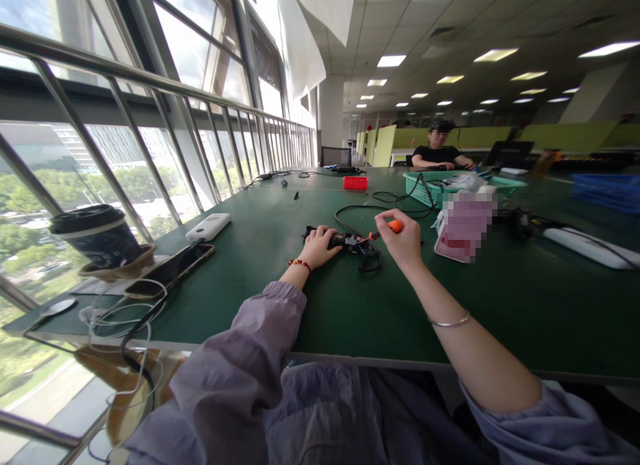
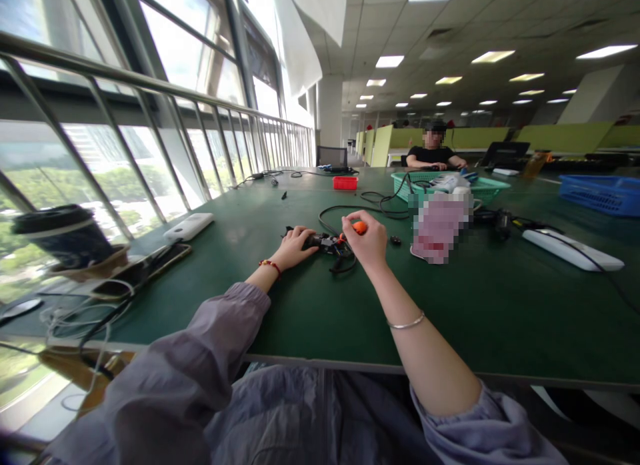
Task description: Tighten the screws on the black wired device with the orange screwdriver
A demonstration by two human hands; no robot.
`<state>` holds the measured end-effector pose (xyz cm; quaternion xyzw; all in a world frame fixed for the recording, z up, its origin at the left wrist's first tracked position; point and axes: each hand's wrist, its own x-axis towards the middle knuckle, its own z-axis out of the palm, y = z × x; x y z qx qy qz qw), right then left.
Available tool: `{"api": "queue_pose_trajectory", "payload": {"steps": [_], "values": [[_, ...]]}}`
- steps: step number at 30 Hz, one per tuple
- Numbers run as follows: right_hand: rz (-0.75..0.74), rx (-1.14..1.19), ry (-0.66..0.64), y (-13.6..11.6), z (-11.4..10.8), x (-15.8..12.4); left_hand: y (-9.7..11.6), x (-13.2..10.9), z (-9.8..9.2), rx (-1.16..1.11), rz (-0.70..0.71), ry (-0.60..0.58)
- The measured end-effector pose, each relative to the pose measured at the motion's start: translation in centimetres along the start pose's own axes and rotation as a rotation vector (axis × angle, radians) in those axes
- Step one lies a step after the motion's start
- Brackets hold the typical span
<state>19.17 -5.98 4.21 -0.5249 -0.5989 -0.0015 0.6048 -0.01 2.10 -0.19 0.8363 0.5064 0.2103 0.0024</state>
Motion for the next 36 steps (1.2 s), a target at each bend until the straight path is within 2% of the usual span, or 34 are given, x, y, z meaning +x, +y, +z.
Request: {"api": "queue_pose_trajectory", "payload": {"steps": [4, 10, 16, 21, 29, 36], "values": [[-0.050, 0.092, 0.013, 0.23, 0.23, 0.04, -0.10, 0.04, 0.09, -0.003, 0.008, 0.004], [0.055, -0.016, 0.044, 0.41, 0.31, 0.08, -0.16, 0.09, 0.13, -0.014, 0.012, 0.013], [-0.018, 0.094, 0.009, 0.59, 0.43, 0.09, 0.01, -0.02, -0.10, -0.005, 0.004, -0.003], [0.073, 0.007, 0.016, 0.41, 0.19, 0.13, -0.09, -0.04, 0.01, -0.014, 0.009, 0.008], [-0.113, 0.104, -0.066, 0.83, 0.64, 0.00, 0.02, -0.02, -0.09, -0.014, 0.011, 0.002], [0.045, 0.033, -0.055, 0.86, 0.74, 0.14, 0.03, -0.07, -0.16, 0.001, 0.010, -0.001]]}}
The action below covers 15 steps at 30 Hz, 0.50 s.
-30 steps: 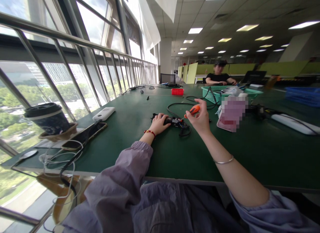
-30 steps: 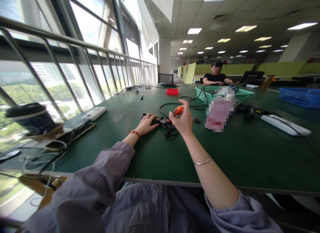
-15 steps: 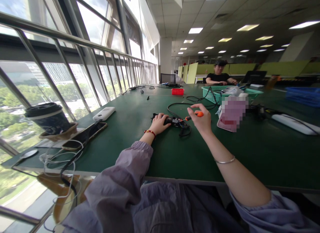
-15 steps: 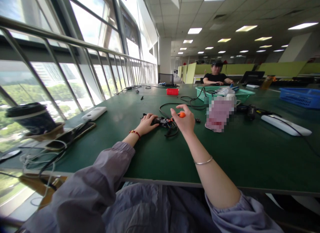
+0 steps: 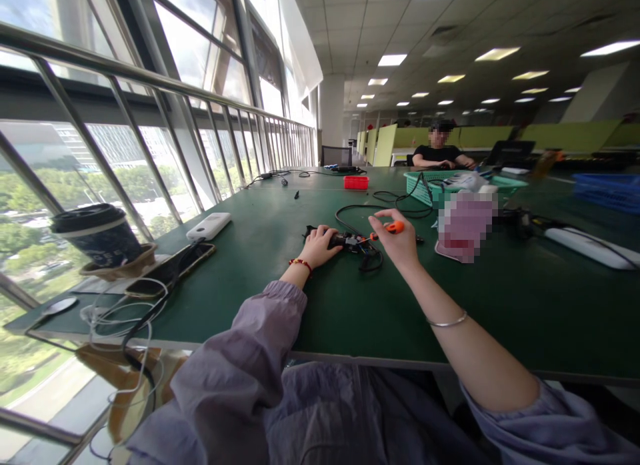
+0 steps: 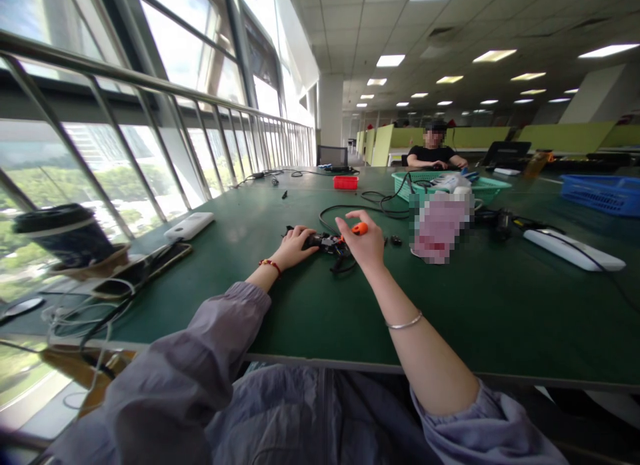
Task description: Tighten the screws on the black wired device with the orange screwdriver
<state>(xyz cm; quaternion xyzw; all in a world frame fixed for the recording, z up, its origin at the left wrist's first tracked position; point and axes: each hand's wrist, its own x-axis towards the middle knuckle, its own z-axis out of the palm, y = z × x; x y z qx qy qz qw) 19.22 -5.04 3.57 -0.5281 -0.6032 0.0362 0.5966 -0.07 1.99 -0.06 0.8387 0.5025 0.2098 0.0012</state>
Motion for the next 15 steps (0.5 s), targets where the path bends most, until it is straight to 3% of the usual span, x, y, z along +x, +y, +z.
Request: {"api": "queue_pose_trajectory", "payload": {"steps": [7, 12, 15], "values": [[0.001, 0.094, 0.048, 0.17, -0.06, 0.10, 0.13, -0.06, -0.16, 0.002, -0.011, -0.008], [0.083, 0.011, 0.120, -0.21, -0.41, 0.07, -0.03, -0.04, -0.03, -0.003, -0.006, -0.003], [0.043, 0.003, 0.093, -0.24, -0.44, 0.02, -0.07, 0.03, 0.08, -0.004, -0.005, -0.003]]}}
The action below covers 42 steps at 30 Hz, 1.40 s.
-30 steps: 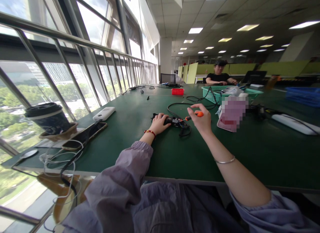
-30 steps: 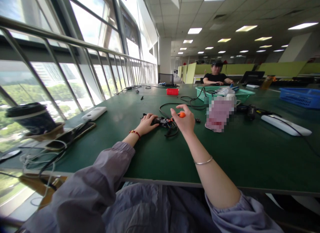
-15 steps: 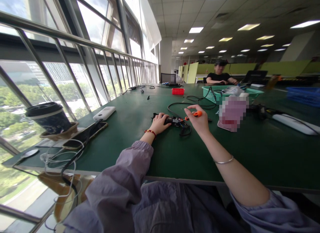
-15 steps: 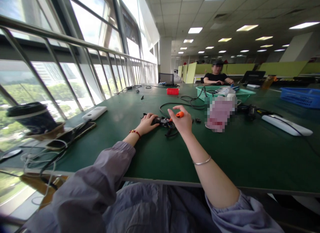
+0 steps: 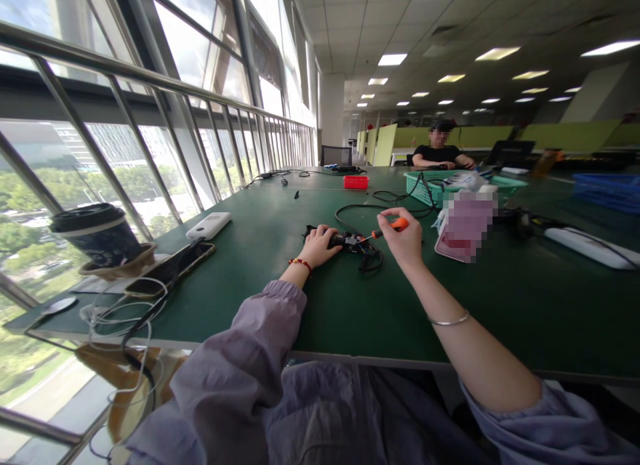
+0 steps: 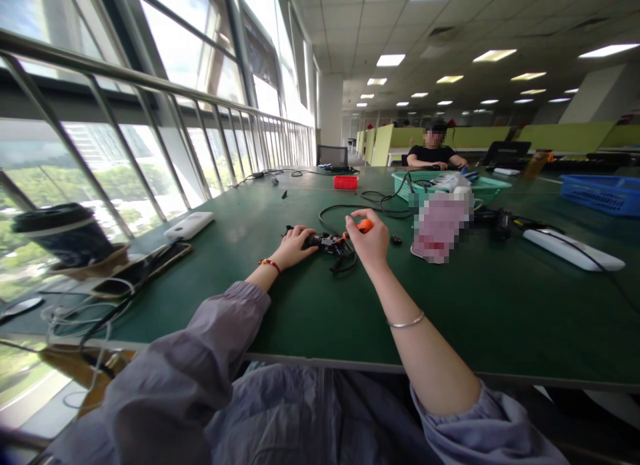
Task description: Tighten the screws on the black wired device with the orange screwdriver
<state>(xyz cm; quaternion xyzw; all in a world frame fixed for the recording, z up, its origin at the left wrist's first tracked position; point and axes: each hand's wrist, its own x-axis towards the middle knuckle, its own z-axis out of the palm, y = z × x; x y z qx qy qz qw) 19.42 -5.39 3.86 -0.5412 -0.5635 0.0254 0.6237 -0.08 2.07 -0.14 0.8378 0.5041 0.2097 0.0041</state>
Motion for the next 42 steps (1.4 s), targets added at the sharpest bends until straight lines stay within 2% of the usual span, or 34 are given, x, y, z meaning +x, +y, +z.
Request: {"api": "queue_pose_trajectory", "payload": {"steps": [3, 6, 11, 17, 21, 26, 33, 39, 42], "values": [[-0.083, 0.079, -0.036, 0.1, 0.2, -0.1, 0.0, 0.0, 0.0, 0.001, 0.009, 0.002], [-0.116, 0.103, -0.013, 0.0, 0.3, -0.2, 0.1, 0.0, -0.1, -0.004, 0.010, 0.002], [-0.042, -0.020, -0.011, -0.1, 0.1, -0.2, 0.2, -0.1, -0.2, 0.001, 0.000, -0.009], [-0.087, 0.084, -0.052, 0.6, 0.5, 0.0, 0.2, -0.1, -0.3, 0.005, -0.004, -0.013], [-0.061, 0.038, -0.043, 0.6, 0.5, 0.1, 0.3, -0.1, -0.3, 0.003, -0.002, -0.013], [-0.043, 0.049, -0.138, 0.6, 0.4, 0.3, 0.2, 0.0, -0.1, 0.002, -0.003, -0.005], [0.024, 0.016, -0.112, 0.9, 0.5, 0.3, 0.1, 0.0, 0.0, -0.003, -0.005, 0.000], [-0.051, 0.013, -0.096, 0.5, 0.6, 0.0, 0.1, 0.1, 0.0, 0.008, -0.008, -0.002], [-0.042, 0.047, -0.065, 0.6, 0.7, -0.1, 0.0, 0.2, 0.0, 0.009, 0.001, 0.001]]}}
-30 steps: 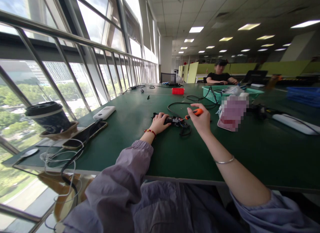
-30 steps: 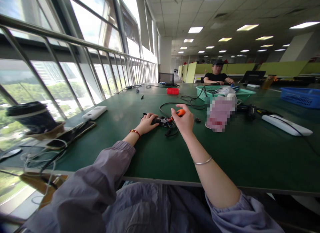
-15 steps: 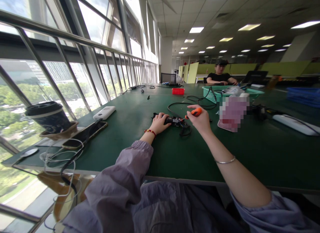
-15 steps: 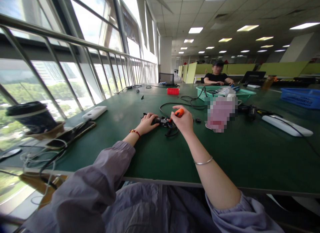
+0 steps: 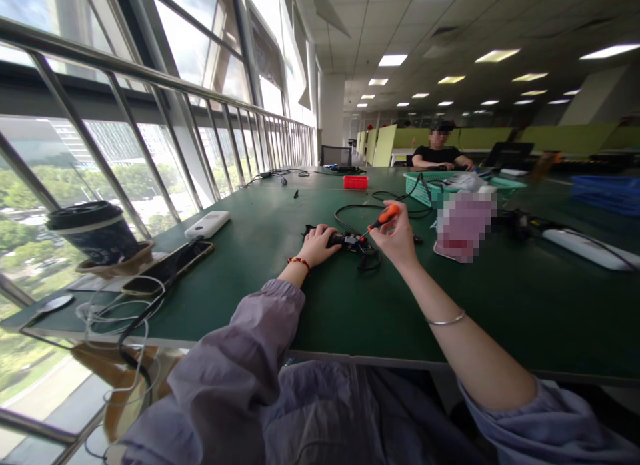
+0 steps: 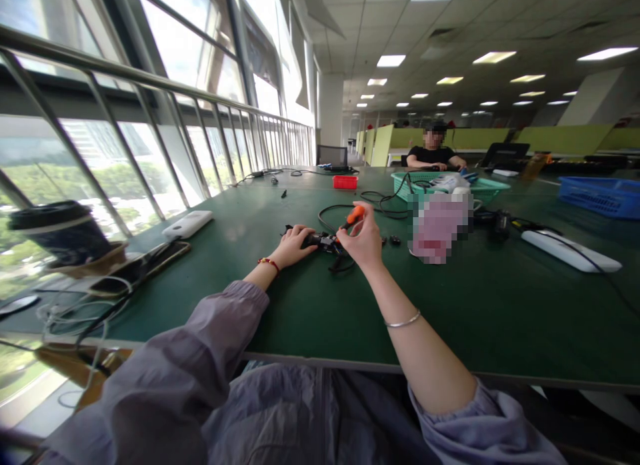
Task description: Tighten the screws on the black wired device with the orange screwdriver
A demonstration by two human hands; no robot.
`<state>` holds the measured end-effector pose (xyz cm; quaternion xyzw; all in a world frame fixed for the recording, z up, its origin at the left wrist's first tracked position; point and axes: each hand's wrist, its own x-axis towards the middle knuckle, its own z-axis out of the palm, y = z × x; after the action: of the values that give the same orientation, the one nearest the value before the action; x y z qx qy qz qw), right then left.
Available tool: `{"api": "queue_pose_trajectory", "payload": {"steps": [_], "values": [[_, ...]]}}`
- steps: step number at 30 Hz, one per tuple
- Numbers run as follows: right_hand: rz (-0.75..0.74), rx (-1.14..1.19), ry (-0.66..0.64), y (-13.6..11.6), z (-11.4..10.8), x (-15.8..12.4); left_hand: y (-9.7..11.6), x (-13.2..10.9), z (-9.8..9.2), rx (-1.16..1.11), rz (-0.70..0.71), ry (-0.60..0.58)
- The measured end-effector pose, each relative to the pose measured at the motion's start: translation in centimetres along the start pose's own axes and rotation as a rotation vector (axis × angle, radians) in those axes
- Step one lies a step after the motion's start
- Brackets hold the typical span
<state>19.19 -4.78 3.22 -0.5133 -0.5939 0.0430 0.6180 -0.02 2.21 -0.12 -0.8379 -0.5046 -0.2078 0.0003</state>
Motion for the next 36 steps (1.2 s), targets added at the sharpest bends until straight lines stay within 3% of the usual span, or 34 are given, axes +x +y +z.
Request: {"api": "queue_pose_trajectory", "payload": {"steps": [5, 12, 17, 36], "values": [[0.055, -0.058, 0.024, 0.08, -0.02, 0.09, -0.05, 0.04, 0.11, -0.009, -0.004, 0.002], [-0.020, -0.004, 0.016, -0.05, -0.01, -0.05, -0.10, 0.07, 0.18, -0.019, 0.001, 0.007], [0.041, -0.053, 0.019, -0.07, -0.06, 0.04, -0.01, 0.10, 0.14, -0.017, -0.002, 0.002], [0.045, 0.008, 0.042, -0.48, 0.08, -0.25, 0.04, 0.04, -0.21, -0.032, 0.002, 0.002]]}}
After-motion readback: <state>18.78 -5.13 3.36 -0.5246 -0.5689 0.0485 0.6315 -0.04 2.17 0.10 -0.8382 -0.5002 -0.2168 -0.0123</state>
